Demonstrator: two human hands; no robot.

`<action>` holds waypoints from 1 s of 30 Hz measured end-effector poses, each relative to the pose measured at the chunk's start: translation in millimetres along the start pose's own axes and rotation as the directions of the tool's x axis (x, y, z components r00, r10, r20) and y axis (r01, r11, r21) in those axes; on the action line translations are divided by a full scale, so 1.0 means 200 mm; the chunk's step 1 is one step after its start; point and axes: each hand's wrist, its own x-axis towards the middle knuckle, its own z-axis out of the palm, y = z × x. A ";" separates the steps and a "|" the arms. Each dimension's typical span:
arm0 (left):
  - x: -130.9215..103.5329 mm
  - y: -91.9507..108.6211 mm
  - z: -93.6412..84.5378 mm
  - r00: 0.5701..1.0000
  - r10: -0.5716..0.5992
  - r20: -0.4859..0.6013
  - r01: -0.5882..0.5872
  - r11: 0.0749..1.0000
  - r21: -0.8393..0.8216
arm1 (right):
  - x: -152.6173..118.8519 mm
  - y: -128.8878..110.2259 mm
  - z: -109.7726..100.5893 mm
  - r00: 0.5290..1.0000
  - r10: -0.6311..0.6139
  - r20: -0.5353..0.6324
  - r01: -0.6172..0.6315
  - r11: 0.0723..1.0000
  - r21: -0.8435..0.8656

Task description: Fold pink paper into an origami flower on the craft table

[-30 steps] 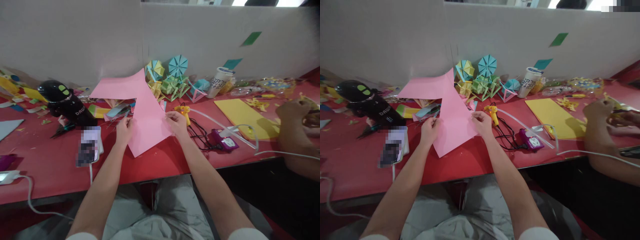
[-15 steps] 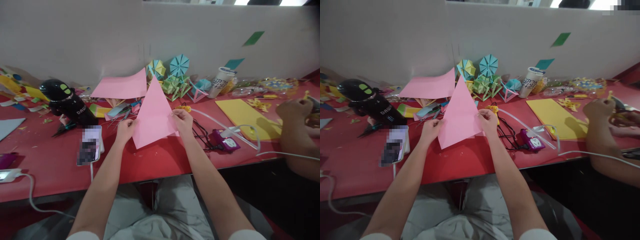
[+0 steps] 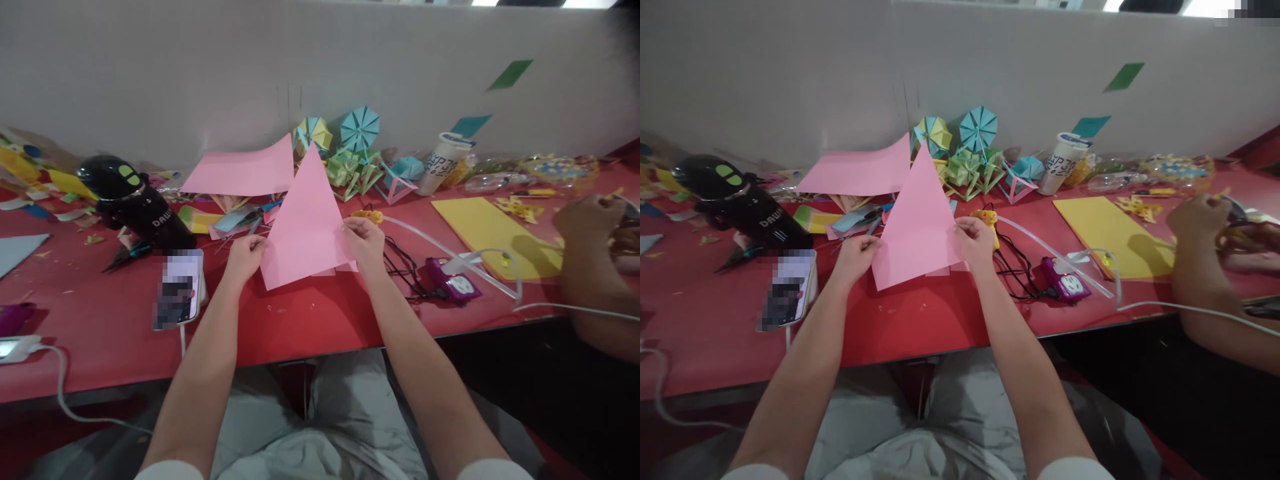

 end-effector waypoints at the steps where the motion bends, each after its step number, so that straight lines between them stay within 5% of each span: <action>1: 0.00 0.00 0.00 1.000 0.005 -0.012 -0.005 1.000 0.006 | 0.00 0.00 0.00 1.000 0.005 -0.002 -0.005 1.000 0.009; 11: 0.00 -0.02 -0.03 0.997 0.075 0.026 -0.077 0.995 0.068 | 0.00 0.00 -0.01 0.994 0.051 0.097 -0.058 0.996 0.069; 18: -0.02 0.00 -0.09 0.962 0.142 0.235 -0.159 0.986 0.056 | -0.01 -0.01 -0.03 0.930 0.164 0.329 -0.199 0.977 0.073; 26: -0.02 -0.03 -0.08 0.995 0.067 0.073 -0.077 0.986 0.150 | -0.05 -0.01 -0.01 0.890 0.224 0.396 -0.257 0.966 0.029; 30: -0.03 -0.01 -0.10 0.972 0.044 0.232 -0.081 0.985 0.152 | -0.06 0.00 0.00 0.902 0.201 0.382 -0.255 0.962 0.095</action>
